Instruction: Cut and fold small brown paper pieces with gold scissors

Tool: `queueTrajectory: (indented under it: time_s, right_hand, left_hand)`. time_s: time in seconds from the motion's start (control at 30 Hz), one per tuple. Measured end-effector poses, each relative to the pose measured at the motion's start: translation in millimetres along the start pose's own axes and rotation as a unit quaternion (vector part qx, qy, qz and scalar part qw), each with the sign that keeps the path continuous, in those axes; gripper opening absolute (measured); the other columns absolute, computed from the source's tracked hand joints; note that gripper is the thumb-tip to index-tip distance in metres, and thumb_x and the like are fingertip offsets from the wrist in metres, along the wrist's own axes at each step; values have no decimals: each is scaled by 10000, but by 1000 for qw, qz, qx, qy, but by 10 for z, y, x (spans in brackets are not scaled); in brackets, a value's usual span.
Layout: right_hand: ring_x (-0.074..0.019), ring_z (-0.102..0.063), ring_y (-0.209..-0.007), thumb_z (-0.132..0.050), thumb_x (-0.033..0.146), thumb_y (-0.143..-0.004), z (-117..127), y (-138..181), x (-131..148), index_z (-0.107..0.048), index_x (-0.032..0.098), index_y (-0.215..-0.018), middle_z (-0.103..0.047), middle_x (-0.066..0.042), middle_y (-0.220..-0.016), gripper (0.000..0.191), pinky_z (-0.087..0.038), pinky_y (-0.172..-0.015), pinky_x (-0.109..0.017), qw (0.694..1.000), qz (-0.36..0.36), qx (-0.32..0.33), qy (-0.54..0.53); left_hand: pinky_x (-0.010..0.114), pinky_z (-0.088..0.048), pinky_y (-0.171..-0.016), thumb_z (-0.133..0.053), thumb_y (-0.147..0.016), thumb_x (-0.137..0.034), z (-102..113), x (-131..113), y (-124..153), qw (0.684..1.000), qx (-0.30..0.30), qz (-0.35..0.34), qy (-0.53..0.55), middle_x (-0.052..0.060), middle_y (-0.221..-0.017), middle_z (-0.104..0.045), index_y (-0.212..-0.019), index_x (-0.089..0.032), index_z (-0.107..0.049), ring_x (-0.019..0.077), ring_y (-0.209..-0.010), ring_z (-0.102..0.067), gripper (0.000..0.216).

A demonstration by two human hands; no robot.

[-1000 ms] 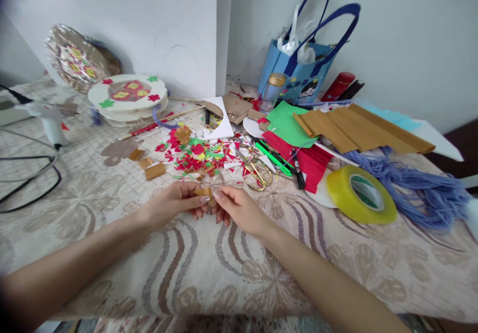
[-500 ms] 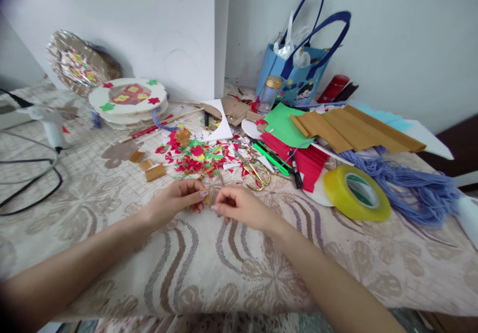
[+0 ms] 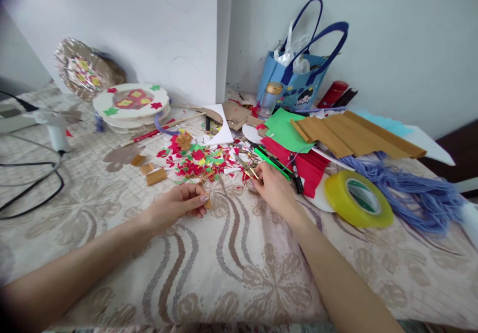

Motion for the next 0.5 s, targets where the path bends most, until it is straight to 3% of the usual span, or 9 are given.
queueTrajectory:
  time_s: [0.13,0.23,0.3,0.37,0.43,0.5]
  right_hand:
    - [-198,-574,-651,-533,172,-759,100,21,-7,-488,182,-953,-583,-31,-734,200,-399,-583,-288,1000,-29,-7,-4]
    - [-182,-558,-634,-540,200,-761,228,37,-34,-461,195,-966,-572,-25,-747,220,-409,-578,-290,990,-66,-26,-120]
    - [-166,-547,-653,-551,246,-764,244,49,0,-450,205,-957,-559,-27,-787,221,-424,-582,-281,959,-81,-18,-272]
    - [-150,-533,-687,-589,286,-752,183,76,118,-458,211,-943,-542,-23,-833,244,-429,-595,-265,903,-88,14,-420]
    - [-127,-505,-667,-636,309,-738,80,137,293,-479,213,-926,-519,2,-808,264,-408,-585,-245,853,-91,56,-511]
    - [-96,-439,-569,-648,332,-753,-52,231,461,-502,203,-858,-466,38,-688,222,-349,-518,-221,829,-100,95,-543]
  left_hand:
    - [192,-452,-608,-691,-721,-362,-37,30,10,998,15,17,65,3,-642,-628,-733,-130,-567,69,-577,-569,264]
    - [193,-460,-599,-707,-713,-328,-30,67,12,994,13,34,106,9,-649,-634,-739,-129,-570,71,-568,-577,244]
    - [192,-463,-595,-709,-716,-306,-27,88,13,991,13,44,126,13,-655,-637,-744,-129,-573,72,-568,-582,225]
    - [187,-464,-590,-706,-722,-291,-29,100,15,989,15,49,140,14,-660,-639,-748,-129,-576,71,-568,-585,209]
    - [187,-464,-590,-704,-724,-284,-25,105,14,988,14,50,146,15,-670,-641,-748,-129,-581,70,-570,-583,200]
    - [192,-464,-593,-707,-719,-286,-15,103,12,988,10,46,144,17,-680,-641,-748,-128,-586,74,-577,-583,201]
Point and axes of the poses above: each hand's wrist, its own y-axis away from the middle knuckle, its own z-axis out of the back of the hand, x = y × z, the point moved 10 cm from there along -y, towards the middle knuckle
